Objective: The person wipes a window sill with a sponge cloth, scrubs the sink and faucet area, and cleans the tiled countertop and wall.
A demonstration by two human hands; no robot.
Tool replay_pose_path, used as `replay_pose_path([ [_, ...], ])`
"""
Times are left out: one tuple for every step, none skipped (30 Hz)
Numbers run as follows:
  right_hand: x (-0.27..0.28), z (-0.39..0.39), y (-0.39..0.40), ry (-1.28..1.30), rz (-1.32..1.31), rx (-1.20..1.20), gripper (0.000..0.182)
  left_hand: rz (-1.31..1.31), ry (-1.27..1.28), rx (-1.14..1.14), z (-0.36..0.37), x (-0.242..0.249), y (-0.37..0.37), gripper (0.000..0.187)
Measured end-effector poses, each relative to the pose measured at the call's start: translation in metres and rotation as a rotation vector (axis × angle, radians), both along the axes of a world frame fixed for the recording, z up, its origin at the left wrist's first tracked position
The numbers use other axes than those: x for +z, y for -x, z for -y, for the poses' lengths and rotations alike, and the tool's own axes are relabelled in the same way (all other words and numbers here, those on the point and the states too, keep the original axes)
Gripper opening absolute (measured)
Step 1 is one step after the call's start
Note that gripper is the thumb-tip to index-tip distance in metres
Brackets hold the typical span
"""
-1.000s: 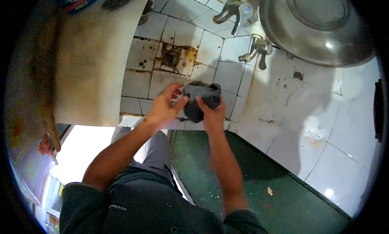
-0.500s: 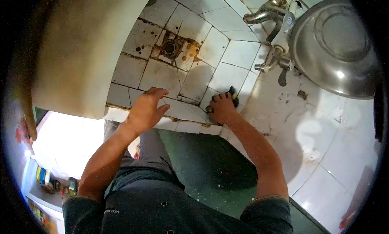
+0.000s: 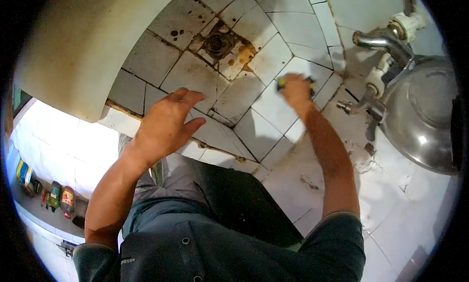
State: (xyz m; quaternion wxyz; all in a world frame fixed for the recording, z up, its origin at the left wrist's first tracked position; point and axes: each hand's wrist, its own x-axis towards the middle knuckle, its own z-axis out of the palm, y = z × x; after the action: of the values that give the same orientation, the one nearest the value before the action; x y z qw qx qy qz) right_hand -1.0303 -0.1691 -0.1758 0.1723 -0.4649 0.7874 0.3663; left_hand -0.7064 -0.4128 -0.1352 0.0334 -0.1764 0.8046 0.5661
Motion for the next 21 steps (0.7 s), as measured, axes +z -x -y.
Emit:
replay_pose_path([
  [-0.016, -0.014, -0.015, -0.111, 0.096, 0.039, 0.041, -0.011, -0.002, 0.004, 0.001, 0.001, 0.0, 0.043],
  [-0.02, -0.018, -0.033, -0.229, 0.328, 0.026, 0.044, 0.005, -0.06, 0.016, 0.002, 0.002, 0.0, 0.041],
  [-0.009, -0.013, -0.057, -0.212, 0.46, -0.003, 0.045, 0.025, -0.118, 0.029, 0.004, 0.003, -0.001, 0.039],
  [-0.001, -0.013, -0.065, -0.193, 0.601, 0.014, 0.043, 0.026, -0.116, 0.034, 0.005, 0.003, -0.001, 0.039],
  [0.003, -0.004, -0.059, -0.219, 0.573, -0.034, 0.042, 0.012, -0.095, 0.026, 0.005, 0.002, -0.002, 0.04],
  [0.005, 0.002, -0.046, -0.247, 0.546, -0.084, 0.043, -0.002, -0.077, 0.016, 0.005, 0.0, -0.003, 0.042],
  [-0.006, -0.007, -0.019, -0.168, 0.434, -0.107, 0.039, 0.007, -0.085, 0.019, 0.005, 0.0, -0.003, 0.042],
  [-0.016, -0.013, 0.013, -0.053, 0.262, -0.052, 0.036, 0.008, -0.096, 0.023, 0.006, 0.001, -0.002, 0.041],
  [0.004, 0.015, 0.025, -0.067, 0.135, 0.016, 0.036, 0.009, -0.112, 0.021, 0.006, 0.002, -0.002, 0.041],
  [0.004, 0.008, 0.052, 0.1, 0.15, -0.025, 0.023, 0.016, -0.123, 0.019, 0.005, 0.002, -0.001, 0.041],
  [0.011, 0.016, 0.045, 0.027, 0.084, -0.035, 0.029, 0.024, -0.117, 0.018, 0.006, 0.002, -0.001, 0.04],
  [0.021, 0.025, 0.03, -0.052, 0.018, -0.048, 0.037, 0.032, -0.115, 0.014, 0.005, 0.002, 0.0, 0.04],
  [0.016, 0.01, 0.015, -0.092, 0.085, 0.002, 0.036, 0.033, -0.129, 0.008, 0.004, 0.003, 0.0, 0.04],
  [0.01, -0.006, -0.003, -0.125, 0.147, 0.054, 0.035, 0.042, -0.157, 0.015, 0.005, 0.004, 0.0, 0.04],
  [0.014, -0.014, -0.033, -0.168, 0.381, 0.052, 0.038, 0.05, -0.184, 0.019, 0.006, 0.005, 0.001, 0.04],
  [0.018, -0.018, -0.054, -0.205, 0.617, 0.05, 0.04, 0.046, -0.186, 0.013, 0.006, 0.005, 0.001, 0.04],
  [0.019, -0.014, -0.053, -0.201, 0.615, 0.05, 0.04, 0.035, -0.186, 0.019, 0.007, 0.004, 0.001, 0.04],
  [0.02, -0.01, -0.052, -0.227, 0.621, 0.015, 0.041, 0.027, -0.186, 0.025, 0.008, 0.003, -0.001, 0.04],
  [0.022, -0.007, -0.049, -0.254, 0.629, -0.024, 0.042, 0.029, -0.184, 0.02, 0.008, 0.002, -0.002, 0.04],
  [0.025, 0.015, -0.032, -0.288, 0.538, -0.17, 0.048, 0.001, -0.159, 0.015, 0.009, 0.001, -0.003, 0.04],
  [0.024, 0.01, -0.011, -0.153, 0.275, -0.019, 0.037, -0.029, -0.138, 0.008, 0.009, 0.0, -0.003, 0.04],
])
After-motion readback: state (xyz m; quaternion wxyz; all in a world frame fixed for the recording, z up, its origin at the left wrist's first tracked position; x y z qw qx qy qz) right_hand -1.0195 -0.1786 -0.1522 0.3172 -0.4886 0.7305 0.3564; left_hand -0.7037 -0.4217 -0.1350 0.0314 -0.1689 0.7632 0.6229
